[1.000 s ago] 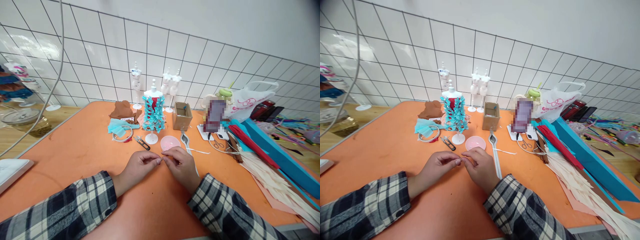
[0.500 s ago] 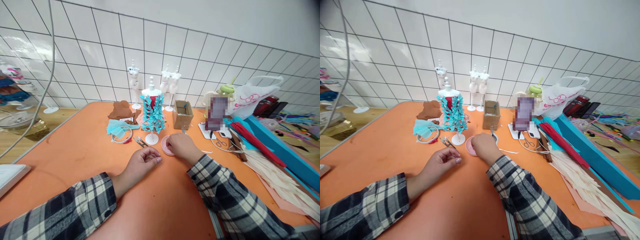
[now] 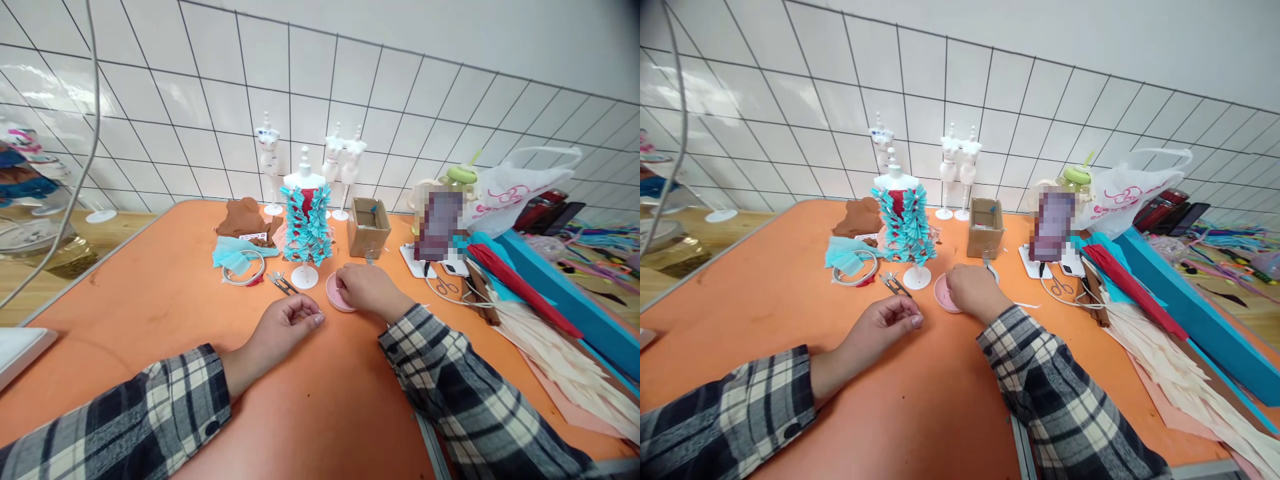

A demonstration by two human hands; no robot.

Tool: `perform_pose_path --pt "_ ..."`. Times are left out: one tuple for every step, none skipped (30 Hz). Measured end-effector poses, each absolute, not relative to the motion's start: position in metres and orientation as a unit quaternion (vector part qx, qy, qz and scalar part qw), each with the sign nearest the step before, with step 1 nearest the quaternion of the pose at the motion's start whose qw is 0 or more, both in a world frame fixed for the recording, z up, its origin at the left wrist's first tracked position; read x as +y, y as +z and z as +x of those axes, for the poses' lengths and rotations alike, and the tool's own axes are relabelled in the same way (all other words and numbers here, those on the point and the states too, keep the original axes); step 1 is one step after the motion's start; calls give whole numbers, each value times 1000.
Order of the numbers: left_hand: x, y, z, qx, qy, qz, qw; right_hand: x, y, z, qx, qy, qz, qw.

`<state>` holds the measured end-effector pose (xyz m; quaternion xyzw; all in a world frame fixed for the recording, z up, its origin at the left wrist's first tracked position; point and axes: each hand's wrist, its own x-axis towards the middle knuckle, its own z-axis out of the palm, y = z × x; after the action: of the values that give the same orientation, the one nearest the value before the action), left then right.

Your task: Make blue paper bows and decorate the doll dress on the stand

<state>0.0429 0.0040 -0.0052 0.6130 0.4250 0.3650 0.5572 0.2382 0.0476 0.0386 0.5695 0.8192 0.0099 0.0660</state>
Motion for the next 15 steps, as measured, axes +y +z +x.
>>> perform_pose_path --pt "4 -5 43 425 365 614 556 47 39 239 821 17 568 55" --pt "4 -4 43 425 366 615 555 47 39 240 822 23 568 46" --pt "3 -4 43 425 366 616 554 48 39 241 822 25 567 41" --pt "3 -4 44 425 366 617 552 48 39 242 822 24 568 42" --pt "3 -4 44 425 365 618 551 48 39 243 821 20 568 46" --pt "3 -4 44 425 363 620 550 48 40 244 820 16 569 54" --pt "4 -4 44 426 361 622 549 48 41 245 819 12 571 63" --pt "4 -4 44 427 360 623 548 47 41 245 816 10 573 69" --pt "4 -4 44 427 359 624 547 47 42 246 815 10 575 74" --pt "4 -4 44 427 359 625 547 47 43 246 814 11 576 76" --pt "4 -4 44 426 359 625 547 46 44 246 813 11 577 77" --pt "4 -4 44 426 359 625 547 46 44 246 812 14 578 76" --pt "4 -4 43 425 358 625 548 46 45 246 810 17 581 72" --pt "4 -3 43 425 358 625 549 46 46 245 806 21 587 69" --pt "4 -3 43 425 357 625 549 46 46 245 801 25 594 66"
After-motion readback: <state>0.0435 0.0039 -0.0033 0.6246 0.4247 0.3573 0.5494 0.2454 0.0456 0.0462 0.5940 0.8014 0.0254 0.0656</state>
